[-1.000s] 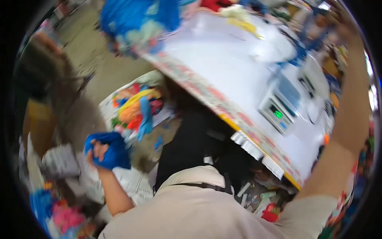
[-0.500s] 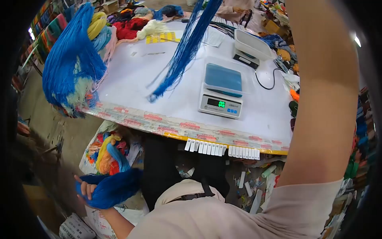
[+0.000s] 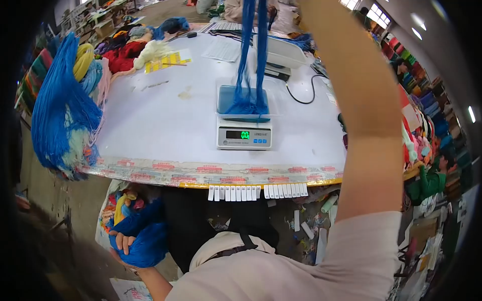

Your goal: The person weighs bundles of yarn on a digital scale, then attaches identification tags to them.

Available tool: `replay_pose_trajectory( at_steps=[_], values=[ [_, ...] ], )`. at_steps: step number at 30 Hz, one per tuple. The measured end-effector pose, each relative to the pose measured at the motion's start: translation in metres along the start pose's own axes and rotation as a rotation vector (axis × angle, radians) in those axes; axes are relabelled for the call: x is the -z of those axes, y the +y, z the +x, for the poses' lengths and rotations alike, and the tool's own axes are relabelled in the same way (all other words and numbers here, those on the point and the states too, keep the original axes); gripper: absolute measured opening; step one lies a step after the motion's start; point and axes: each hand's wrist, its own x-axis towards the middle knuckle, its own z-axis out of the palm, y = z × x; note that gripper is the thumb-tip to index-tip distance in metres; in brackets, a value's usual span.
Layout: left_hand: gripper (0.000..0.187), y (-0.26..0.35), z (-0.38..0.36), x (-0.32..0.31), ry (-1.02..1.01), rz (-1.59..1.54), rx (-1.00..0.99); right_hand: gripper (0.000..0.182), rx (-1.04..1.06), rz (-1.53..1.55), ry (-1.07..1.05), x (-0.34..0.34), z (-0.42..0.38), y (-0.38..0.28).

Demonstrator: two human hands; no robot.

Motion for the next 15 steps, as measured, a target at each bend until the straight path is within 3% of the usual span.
replay_pose_trajectory(
  at_steps=[2, 3, 4, 5, 6, 7, 10, 11, 12, 15],
  values=[
    [0.041, -0.001, 0.000, 0.000, 0.003, 0.009, 0.008, 0.024, -0.013, -0.549, 0.021, 0.005, -0.046, 0.084],
    [0.040, -0.001, 0.000, -0.001, 0.006, 0.017, 0.006, 0.024, -0.322, -0.811, -0.003, 0.023, -0.055, 0.121],
    [0.040, 0.000, -0.001, -0.003, 0.005, 0.024, 0.014, 0.025, -0.396, -0.823, -0.068, 0.040, -0.076, 0.164],
    [0.039, 0.001, -0.001, -0.007, -0.007, 0.020, 0.009, 0.039, -0.396, -0.907, -0.140, 0.059, -0.098, 0.205],
    [0.038, 0.002, -0.001, -0.010, -0.018, 0.016, 0.005, 0.036, -0.568, -0.736, -0.089, 0.076, -0.121, 0.239],
    [0.038, 0.004, -0.001, -0.013, -0.017, 0.024, 0.017, 0.032, -0.727, -0.554, 0.149, 0.087, -0.146, 0.272],
    [0.037, 0.010, -0.001, -0.022, -0.033, 0.082, -0.024, 0.022, -0.993, -0.189, 0.256, 0.103, -0.205, 0.301],
    [0.037, 0.011, 0.000, -0.024, -0.031, 0.091, -0.010, 0.033, -1.021, 0.015, 0.204, 0.113, -0.219, 0.308],
    [0.037, 0.011, 0.000, -0.028, -0.036, 0.095, -0.030, 0.033, -1.033, 0.025, 0.214, 0.114, -0.230, 0.308],
    [0.038, 0.014, 0.003, -0.039, -0.051, 0.116, -0.053, 0.073, -0.936, 0.332, 0.251, 0.119, -0.254, 0.309]
  ],
)
